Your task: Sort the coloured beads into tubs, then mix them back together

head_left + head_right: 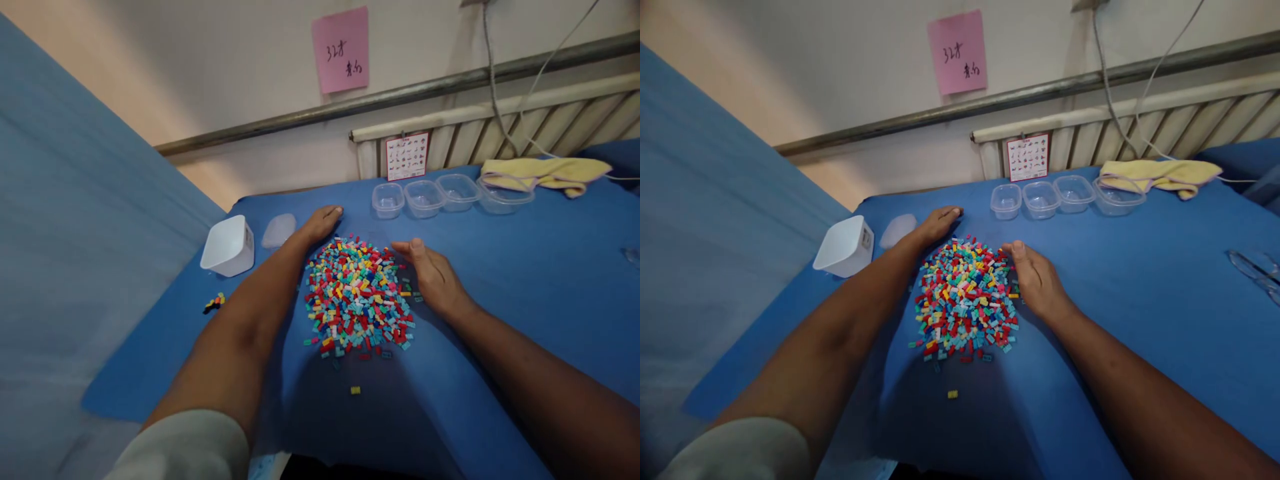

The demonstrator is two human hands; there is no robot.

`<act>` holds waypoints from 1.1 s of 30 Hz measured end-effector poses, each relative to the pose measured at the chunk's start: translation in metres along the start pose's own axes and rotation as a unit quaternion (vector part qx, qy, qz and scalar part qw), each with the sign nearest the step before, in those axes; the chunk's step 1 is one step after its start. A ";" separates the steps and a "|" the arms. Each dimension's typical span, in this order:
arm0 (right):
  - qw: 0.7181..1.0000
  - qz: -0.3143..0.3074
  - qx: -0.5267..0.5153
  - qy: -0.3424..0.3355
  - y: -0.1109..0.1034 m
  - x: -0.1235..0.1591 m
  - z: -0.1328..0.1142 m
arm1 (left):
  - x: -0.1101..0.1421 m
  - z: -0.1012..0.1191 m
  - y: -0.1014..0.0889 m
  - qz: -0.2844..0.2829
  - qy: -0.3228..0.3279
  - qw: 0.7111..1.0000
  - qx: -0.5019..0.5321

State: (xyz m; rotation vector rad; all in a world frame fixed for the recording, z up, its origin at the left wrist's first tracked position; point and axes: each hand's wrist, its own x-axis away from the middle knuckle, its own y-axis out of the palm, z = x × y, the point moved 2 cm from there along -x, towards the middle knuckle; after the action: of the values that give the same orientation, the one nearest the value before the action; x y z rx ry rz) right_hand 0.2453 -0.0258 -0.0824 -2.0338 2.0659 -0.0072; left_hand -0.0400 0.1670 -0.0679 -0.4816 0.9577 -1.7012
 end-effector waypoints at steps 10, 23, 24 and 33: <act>0.991 -0.035 0.109 -0.066 0.001 0.004 -0.005 | 0.120 0.082 -0.004 -0.149 0.094 0.982 0.071; 0.968 -0.156 0.112 -0.161 0.020 0.018 -0.006 | 0.220 0.149 0.023 -0.054 0.142 0.958 -0.243; 0.966 -0.171 0.103 -0.165 0.024 0.020 -0.007 | 0.218 0.145 0.022 -0.041 0.125 0.960 -0.248; 0.951 -0.195 0.140 -0.197 0.012 0.022 -0.009 | 0.216 0.089 0.000 0.047 -0.130 0.968 -0.208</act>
State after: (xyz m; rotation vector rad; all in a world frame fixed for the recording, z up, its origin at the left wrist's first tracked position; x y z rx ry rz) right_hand 0.2316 -0.0485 -0.0800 -2.0271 1.3265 0.0317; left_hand -0.0503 -0.0655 -0.0452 -0.8971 1.1264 -1.3096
